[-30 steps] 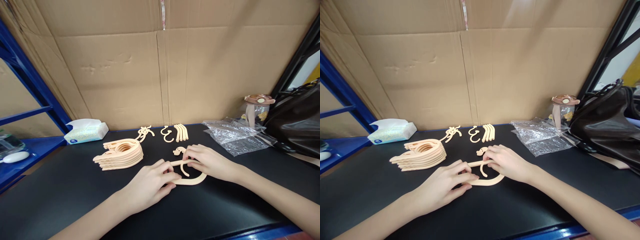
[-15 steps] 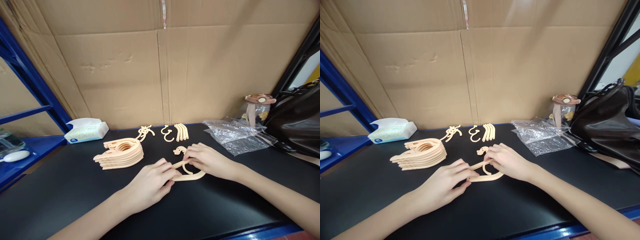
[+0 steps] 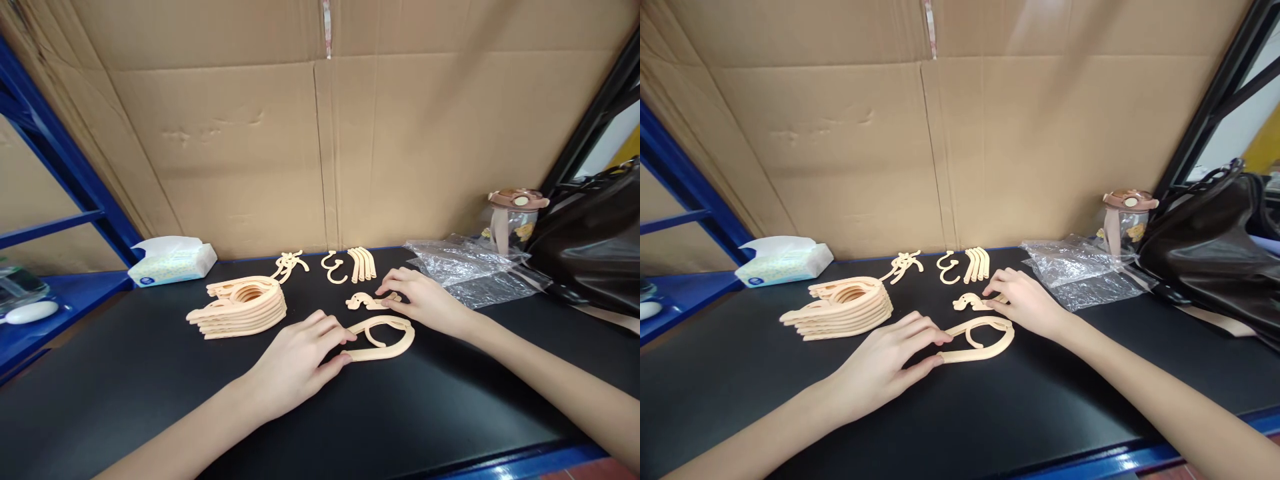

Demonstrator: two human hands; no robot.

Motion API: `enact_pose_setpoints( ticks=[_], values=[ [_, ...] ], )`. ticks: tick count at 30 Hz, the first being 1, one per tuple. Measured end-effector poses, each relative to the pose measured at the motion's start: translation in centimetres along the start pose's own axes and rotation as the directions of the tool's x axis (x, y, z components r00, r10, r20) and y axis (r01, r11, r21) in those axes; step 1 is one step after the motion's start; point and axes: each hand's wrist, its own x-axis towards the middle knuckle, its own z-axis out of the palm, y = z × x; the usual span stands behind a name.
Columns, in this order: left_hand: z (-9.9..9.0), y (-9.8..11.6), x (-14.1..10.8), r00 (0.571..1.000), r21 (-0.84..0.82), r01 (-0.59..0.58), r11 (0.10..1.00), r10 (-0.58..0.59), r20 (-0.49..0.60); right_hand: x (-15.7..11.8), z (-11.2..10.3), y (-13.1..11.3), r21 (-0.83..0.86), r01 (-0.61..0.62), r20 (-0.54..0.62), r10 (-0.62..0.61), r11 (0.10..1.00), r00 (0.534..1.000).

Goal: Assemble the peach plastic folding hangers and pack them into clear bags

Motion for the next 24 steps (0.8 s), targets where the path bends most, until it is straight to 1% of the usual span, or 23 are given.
enact_pose_setpoints(
  ticks=[8,12,17,21,24],
  values=[
    [-0.07,-0.10,0.09,0.998,0.006,0.067,0.998,-0.066,-0.021,-0.13,0.08,-0.03,-0.053,0.008,0.083,-0.003,0.999,0.997],
    [-0.09,-0.04,0.13,0.995,-0.006,0.090,0.996,-0.090,-0.035,-0.02,0.15,0.24,-0.119,0.042,0.069,-0.034,0.992,0.997],
    [0.00,-0.08,0.21,0.990,-0.032,0.113,0.993,-0.115,-0.075,-0.04,-0.02,0.33,-0.134,0.055,0.076,-0.045,0.989,0.996],
    [0.11,-0.24,0.20,0.985,-0.040,0.128,0.991,-0.132,-0.108,-0.06,-0.15,0.43,-0.190,0.130,0.088,-0.115,0.973,0.990],
    [0.14,-0.31,0.16,0.985,-0.051,0.126,0.991,-0.131,-0.110,-0.02,-0.04,0.62,-0.234,0.150,0.072,-0.136,0.961,0.988]
  ],
)
